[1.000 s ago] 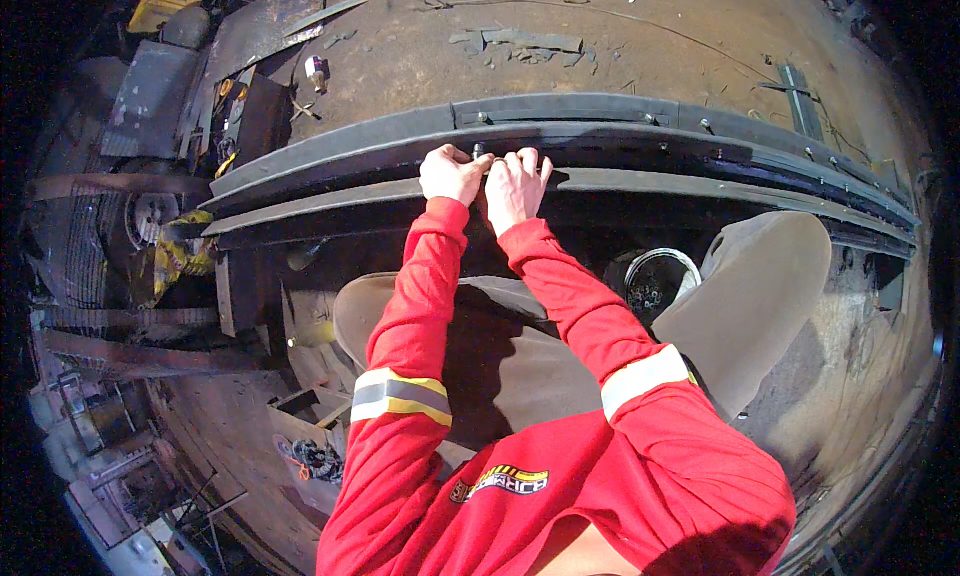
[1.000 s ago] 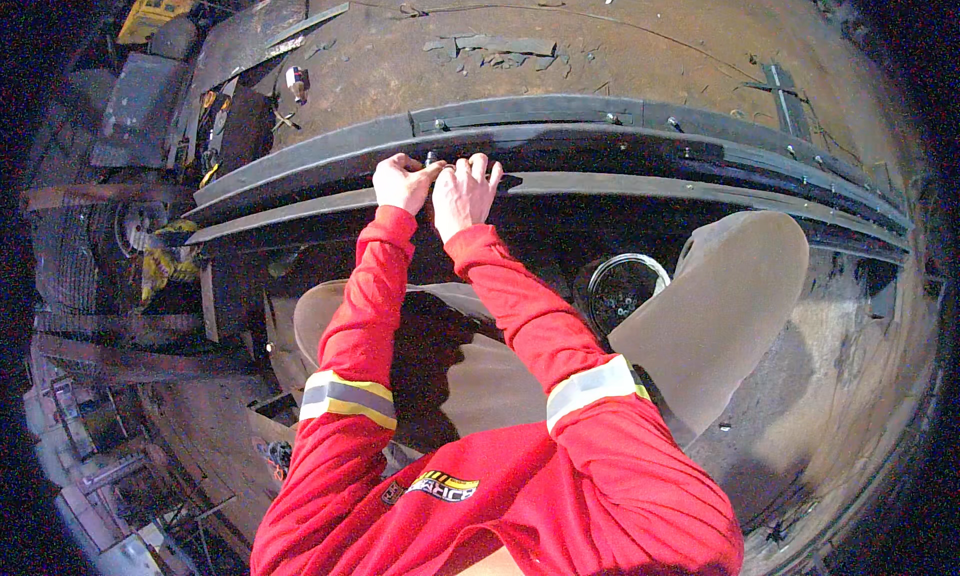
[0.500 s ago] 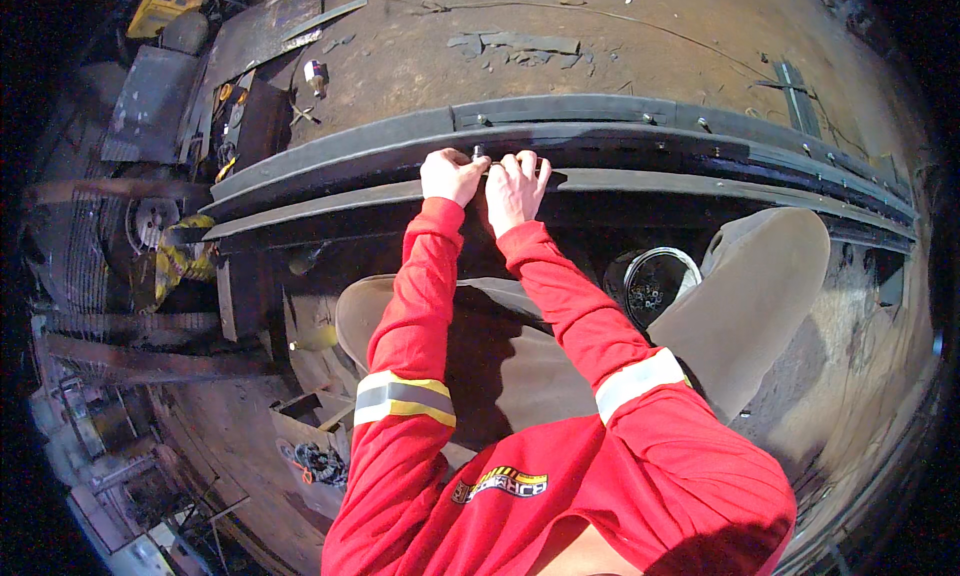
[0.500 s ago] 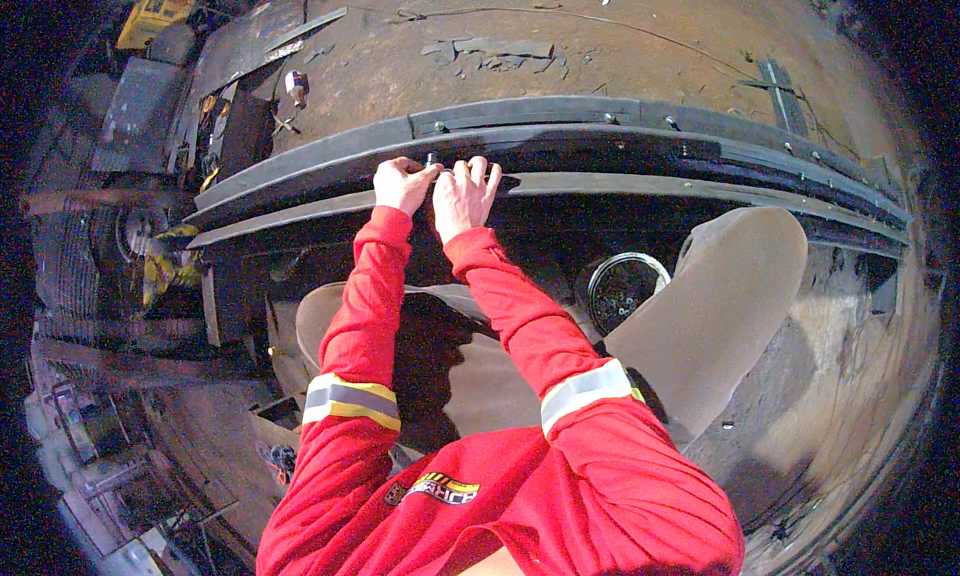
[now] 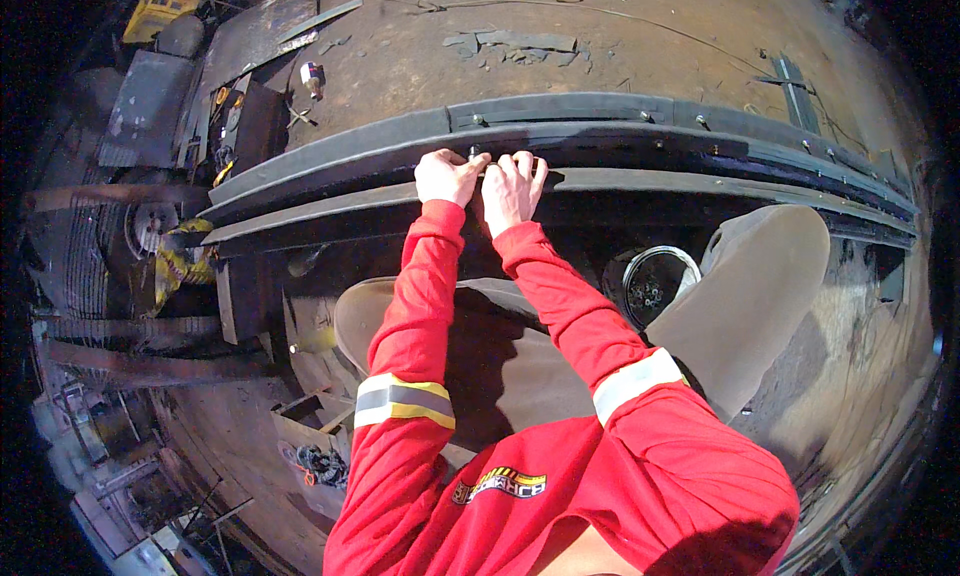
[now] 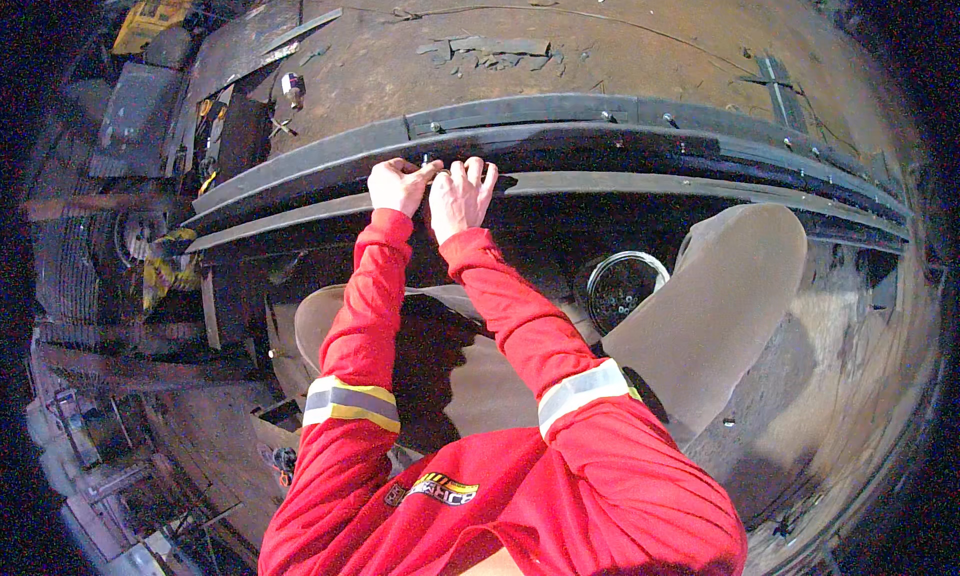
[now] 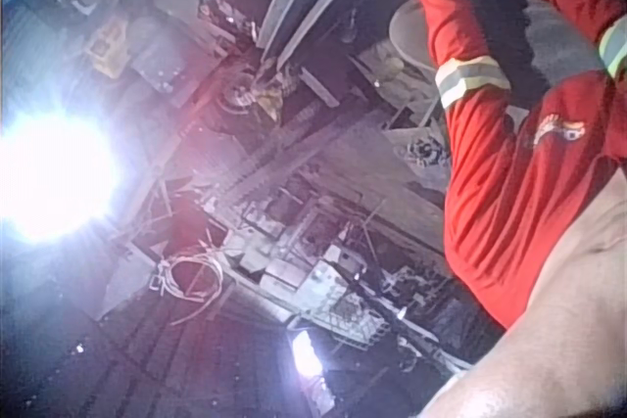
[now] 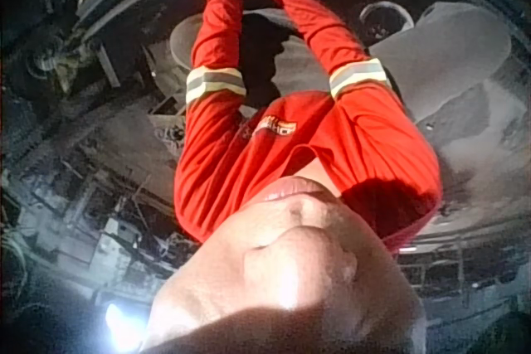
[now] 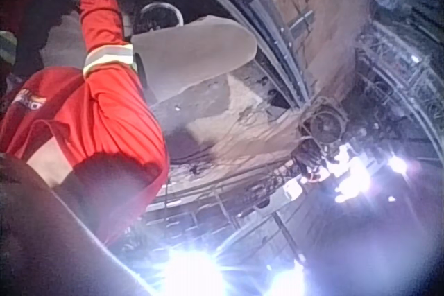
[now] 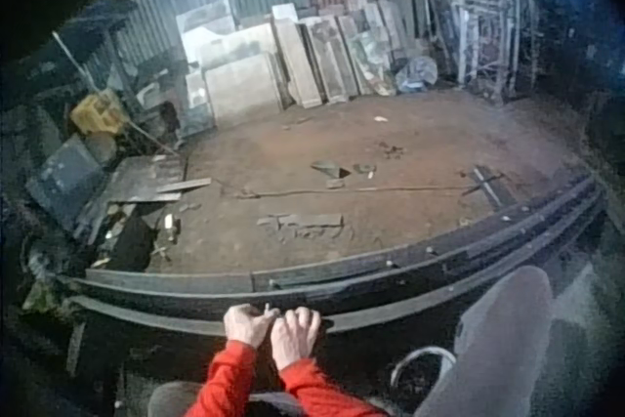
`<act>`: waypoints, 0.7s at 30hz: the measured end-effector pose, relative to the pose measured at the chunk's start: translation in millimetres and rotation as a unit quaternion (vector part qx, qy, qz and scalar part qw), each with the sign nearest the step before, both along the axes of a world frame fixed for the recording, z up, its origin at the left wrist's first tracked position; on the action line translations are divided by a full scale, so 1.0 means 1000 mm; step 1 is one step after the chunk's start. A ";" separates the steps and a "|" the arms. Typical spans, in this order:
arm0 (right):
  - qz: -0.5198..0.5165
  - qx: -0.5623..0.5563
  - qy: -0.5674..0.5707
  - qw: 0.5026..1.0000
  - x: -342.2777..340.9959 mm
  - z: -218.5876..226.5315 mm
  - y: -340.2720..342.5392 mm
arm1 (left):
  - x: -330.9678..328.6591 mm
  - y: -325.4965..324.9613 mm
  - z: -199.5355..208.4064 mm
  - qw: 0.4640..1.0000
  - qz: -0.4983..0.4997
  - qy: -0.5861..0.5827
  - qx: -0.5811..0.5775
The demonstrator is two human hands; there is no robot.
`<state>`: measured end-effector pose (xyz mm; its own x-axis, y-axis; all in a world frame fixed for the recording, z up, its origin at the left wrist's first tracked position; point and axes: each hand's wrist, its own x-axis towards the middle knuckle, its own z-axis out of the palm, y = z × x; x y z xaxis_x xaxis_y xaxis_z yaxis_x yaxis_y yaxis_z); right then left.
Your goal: The person sits on the floor and assembles a long metal frame by hand. They repeatedly pick up small metal clips, place them onto the frame, and press them into position along the length of the structure.
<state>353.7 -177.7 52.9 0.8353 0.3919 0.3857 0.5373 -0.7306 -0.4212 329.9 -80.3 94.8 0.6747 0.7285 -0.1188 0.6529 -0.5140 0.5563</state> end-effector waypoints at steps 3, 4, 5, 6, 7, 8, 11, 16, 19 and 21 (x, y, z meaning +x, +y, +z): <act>-0.002 0.011 0.016 1.000 -0.001 0.002 0.000 | 0.001 0.002 0.003 1.000 -0.013 0.011 -0.008; -0.001 0.019 0.017 1.000 -0.001 0.003 0.001 | 0.000 0.008 0.000 1.000 -0.023 0.006 -0.017; -0.001 0.021 -0.003 1.000 -0.002 0.000 0.003 | -0.004 0.015 -0.016 1.000 -0.029 -0.006 -0.008; -0.001 0.020 -0.014 1.000 0.001 -0.003 0.002 | 0.000 0.014 -0.013 0.999 -0.041 -0.001 -0.010; -0.001 0.019 -0.024 1.000 0.002 -0.004 0.000 | 0.003 0.011 -0.004 0.999 -0.052 0.004 -0.011; -0.001 0.017 -0.035 0.999 0.003 -0.006 -0.001 | 0.005 0.008 0.001 0.998 -0.062 0.008 -0.013; 0.003 0.015 -0.005 1.000 0.000 0.002 0.000 | 0.001 0.002 -0.001 0.999 -0.011 -0.045 0.005; -0.012 0.002 0.011 1.000 0.003 -0.003 0.003 | 0.001 0.002 0.004 0.999 -0.030 0.008 -0.009; -0.012 0.009 -0.047 0.999 0.004 -0.015 0.006 | 0.003 0.010 -0.002 0.994 -0.064 0.087 -0.028; -0.009 -0.001 -0.072 0.997 0.007 -0.020 0.004 | 0.005 0.008 -0.006 0.992 -0.084 0.089 0.008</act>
<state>361.2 -173.4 32.8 0.7783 0.3781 0.5012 0.5791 -0.7409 -0.3401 334.7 -72.0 88.6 0.7557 0.6105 -0.2371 0.6450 -0.6311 0.4309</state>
